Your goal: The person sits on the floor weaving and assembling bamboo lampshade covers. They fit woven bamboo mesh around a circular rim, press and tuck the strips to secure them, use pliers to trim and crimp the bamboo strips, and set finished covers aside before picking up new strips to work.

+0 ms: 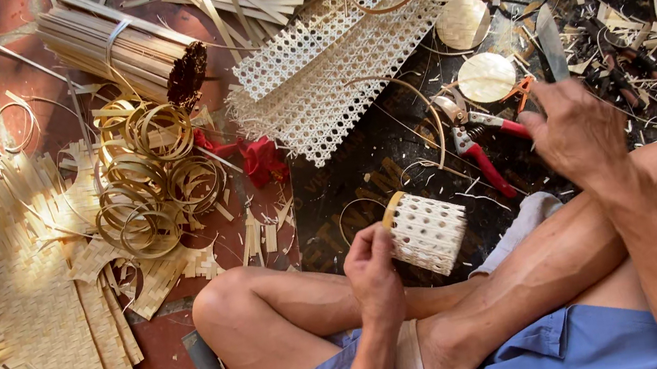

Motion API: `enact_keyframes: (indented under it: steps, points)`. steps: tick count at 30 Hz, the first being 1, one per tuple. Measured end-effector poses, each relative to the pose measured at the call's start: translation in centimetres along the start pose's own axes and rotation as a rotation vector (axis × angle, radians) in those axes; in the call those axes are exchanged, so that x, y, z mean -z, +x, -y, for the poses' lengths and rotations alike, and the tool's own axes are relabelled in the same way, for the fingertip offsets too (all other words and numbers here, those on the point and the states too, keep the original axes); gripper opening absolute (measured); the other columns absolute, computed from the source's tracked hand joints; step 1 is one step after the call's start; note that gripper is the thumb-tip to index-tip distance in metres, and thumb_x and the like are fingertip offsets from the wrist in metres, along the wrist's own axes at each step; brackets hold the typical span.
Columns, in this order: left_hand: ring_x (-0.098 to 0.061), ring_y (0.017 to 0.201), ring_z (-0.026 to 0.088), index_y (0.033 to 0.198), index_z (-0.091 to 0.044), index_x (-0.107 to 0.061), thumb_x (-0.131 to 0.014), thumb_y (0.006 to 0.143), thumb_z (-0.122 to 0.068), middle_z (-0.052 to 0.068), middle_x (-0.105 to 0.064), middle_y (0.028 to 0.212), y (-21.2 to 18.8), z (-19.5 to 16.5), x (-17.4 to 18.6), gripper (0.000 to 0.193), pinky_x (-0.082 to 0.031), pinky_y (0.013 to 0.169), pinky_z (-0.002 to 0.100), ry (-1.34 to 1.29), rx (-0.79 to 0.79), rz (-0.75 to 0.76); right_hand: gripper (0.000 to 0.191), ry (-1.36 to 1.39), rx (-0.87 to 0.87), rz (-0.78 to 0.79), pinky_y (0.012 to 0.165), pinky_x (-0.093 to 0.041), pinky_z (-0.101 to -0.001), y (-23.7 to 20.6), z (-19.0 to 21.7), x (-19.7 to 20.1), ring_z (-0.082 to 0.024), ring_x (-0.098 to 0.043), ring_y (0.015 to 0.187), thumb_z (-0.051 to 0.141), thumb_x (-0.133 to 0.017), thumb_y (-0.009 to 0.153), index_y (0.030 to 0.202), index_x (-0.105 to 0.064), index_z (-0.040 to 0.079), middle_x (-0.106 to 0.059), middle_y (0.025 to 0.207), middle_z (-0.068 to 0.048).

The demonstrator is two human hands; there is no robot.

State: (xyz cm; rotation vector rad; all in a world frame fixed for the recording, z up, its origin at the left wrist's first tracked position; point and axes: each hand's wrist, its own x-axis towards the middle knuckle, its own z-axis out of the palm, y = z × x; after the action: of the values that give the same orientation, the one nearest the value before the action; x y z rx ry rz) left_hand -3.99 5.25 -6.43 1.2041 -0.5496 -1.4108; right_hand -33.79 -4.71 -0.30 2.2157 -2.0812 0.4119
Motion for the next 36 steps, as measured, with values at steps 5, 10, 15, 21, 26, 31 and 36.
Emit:
enact_keyframes:
  steps: [5, 10, 15, 21, 26, 31, 36]
  points:
    - [-0.065, 0.098, 0.021, 0.102, -0.012, -0.069, -0.079, 0.089, -0.014, 0.003, -0.062, 0.089, -2.5, -2.1, -3.2, 0.017, -0.036, 0.106, 0.055, 1.047, -0.939, 0.301, 0.028, 1.273, -0.552, 0.532, 0.05, -0.051, -0.0279, -3.9, 4.0, -2.3, -0.012, -0.064, 0.059, 0.022, -0.063, 0.099, 0.113, -0.074, 0.001, -0.074, 0.085, -0.006]
    - [-0.063, 0.111, 0.027, 0.11, -0.009, -0.068, -0.081, 0.082, -0.01, 0.007, -0.064, 0.104, -3.0, -3.6, -3.1, 0.031, -0.043, 0.103, 0.05, 0.911, -0.88, 0.357, 0.029, 1.195, -0.509, 0.584, 0.061, -0.057, -0.0267, -7.1, 5.4, -3.7, -0.009, -0.066, 0.069, 0.02, -0.07, 0.094, 0.115, -0.074, 0.001, -0.074, 0.084, -0.006]
    - [-0.065, 0.09, 0.013, 0.12, -0.003, -0.067, -0.075, 0.088, -0.008, -0.001, -0.065, 0.104, -1.3, -3.8, -0.4, 0.033, -0.059, 0.074, 0.028, 0.47, 0.044, 0.053, 0.03, 1.128, -0.458, 0.599, 0.063, -0.058, -0.0248, -7.3, 6.3, -2.6, -0.006, -0.068, 0.076, 0.019, -0.07, 0.09, 0.115, -0.073, 0.003, -0.076, 0.095, 0.0]
    - [-0.066, 0.074, 0.008, 0.122, 0.008, -0.069, -0.076, 0.092, -0.008, 0.007, -0.07, 0.091, -1.0, 0.5, 0.2, 0.034, -0.057, 0.068, 0.024, 0.164, 0.156, 0.197, 0.023, 1.133, -0.386, 0.488, 0.06, -0.053, -0.0249, -7.2, 6.7, -1.0, -0.009, -0.064, 0.072, 0.014, -0.075, 0.089, 0.105, -0.077, -0.001, -0.073, 0.09, -0.005]
    - [-0.065, 0.072, 0.009, 0.121, 0.006, -0.072, -0.078, 0.09, -0.013, 0.006, -0.072, 0.088, 0.0, 1.5, 0.1, 0.037, -0.056, 0.065, 0.022, 0.302, 0.212, 0.178, 0.023, 1.107, -0.509, 0.55, 0.059, -0.053, -0.0247, -7.5, 6.2, -2.1, -0.007, -0.064, 0.069, 0.011, -0.077, 0.085, 0.105, -0.077, -0.001, -0.075, 0.083, -0.003]
    - [-0.066, 0.079, 0.023, 0.122, 0.001, -0.067, -0.079, 0.083, -0.015, 0.012, -0.067, 0.095, 2.0, -1.5, 2.8, 0.044, -0.059, 0.067, 0.035, 0.748, -0.217, 0.03, 0.021, 1.129, -0.442, 0.366, 0.059, -0.052, -0.0237, -8.2, 5.6, -2.1, -0.007, -0.062, 0.069, 0.009, -0.074, 0.089, 0.108, -0.076, -0.001, -0.072, 0.085, -0.002]
    - [-0.065, 0.083, 0.048, 0.114, 0.005, -0.065, -0.074, 0.079, -0.012, 0.027, -0.062, 0.098, 6.5, -1.9, 4.5, 0.039, -0.053, 0.07, 0.053, 1.377, -0.582, -0.06, 0.021, 1.075, -0.474, 0.3, 0.062, -0.049, -0.0252, -7.6, 5.6, -1.7, -0.007, -0.06, 0.074, 0.008, -0.073, 0.094, 0.112, -0.074, -0.001, -0.071, 0.086, -0.005]
